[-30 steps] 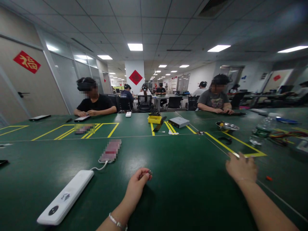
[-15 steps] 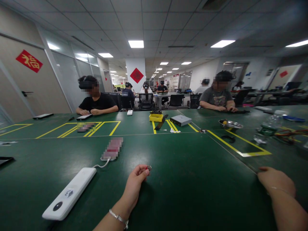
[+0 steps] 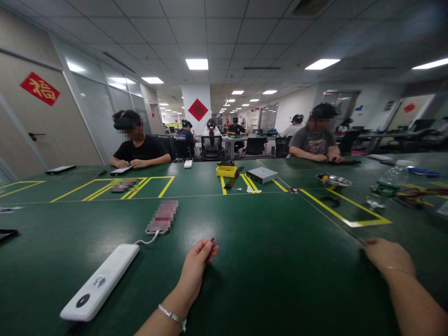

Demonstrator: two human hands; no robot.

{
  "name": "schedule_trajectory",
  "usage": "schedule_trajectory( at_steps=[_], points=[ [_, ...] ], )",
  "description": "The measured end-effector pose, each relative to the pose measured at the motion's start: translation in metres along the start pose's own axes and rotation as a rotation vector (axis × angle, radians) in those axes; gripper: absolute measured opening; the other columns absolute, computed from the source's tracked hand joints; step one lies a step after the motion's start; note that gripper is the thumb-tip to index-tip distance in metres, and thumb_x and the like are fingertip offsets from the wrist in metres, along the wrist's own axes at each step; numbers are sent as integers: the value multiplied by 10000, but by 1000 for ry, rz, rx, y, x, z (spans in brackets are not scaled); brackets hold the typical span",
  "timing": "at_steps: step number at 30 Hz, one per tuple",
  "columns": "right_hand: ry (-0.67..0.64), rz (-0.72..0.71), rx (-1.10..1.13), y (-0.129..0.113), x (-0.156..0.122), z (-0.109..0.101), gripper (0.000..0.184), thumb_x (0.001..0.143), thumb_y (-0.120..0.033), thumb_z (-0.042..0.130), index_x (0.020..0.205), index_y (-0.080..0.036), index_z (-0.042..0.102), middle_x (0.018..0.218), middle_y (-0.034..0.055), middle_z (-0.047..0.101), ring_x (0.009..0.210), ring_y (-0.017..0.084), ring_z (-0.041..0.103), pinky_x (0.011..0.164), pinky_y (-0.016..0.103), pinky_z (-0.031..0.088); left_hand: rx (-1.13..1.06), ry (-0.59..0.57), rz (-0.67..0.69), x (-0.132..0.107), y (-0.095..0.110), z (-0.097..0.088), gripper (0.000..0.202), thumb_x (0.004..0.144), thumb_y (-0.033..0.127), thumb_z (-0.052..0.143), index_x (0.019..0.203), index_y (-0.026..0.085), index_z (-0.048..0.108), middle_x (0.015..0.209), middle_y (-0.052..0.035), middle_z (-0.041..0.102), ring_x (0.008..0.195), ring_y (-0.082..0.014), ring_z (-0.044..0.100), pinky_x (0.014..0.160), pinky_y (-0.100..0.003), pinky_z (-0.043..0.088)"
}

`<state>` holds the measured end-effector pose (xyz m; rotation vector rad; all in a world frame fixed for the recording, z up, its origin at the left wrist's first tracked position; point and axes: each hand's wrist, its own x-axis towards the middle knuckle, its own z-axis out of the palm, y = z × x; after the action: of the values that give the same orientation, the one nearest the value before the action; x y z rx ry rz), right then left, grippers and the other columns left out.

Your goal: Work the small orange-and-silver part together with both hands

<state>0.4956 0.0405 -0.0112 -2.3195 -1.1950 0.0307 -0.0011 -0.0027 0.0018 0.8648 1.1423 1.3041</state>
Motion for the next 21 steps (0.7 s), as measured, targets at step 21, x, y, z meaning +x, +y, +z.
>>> schedule_trajectory(
  at_steps=[21],
  points=[
    [-1225,-2,1484,-265,-230,55,292,597,-321,685,720,-141,491,563,-40,505,461,32,418,464,169,310,50,-80,166,7,-10,-1,230,582,200,653,785,157,552,713,10,597,679,-117,546,652,-223,394]
  ],
)
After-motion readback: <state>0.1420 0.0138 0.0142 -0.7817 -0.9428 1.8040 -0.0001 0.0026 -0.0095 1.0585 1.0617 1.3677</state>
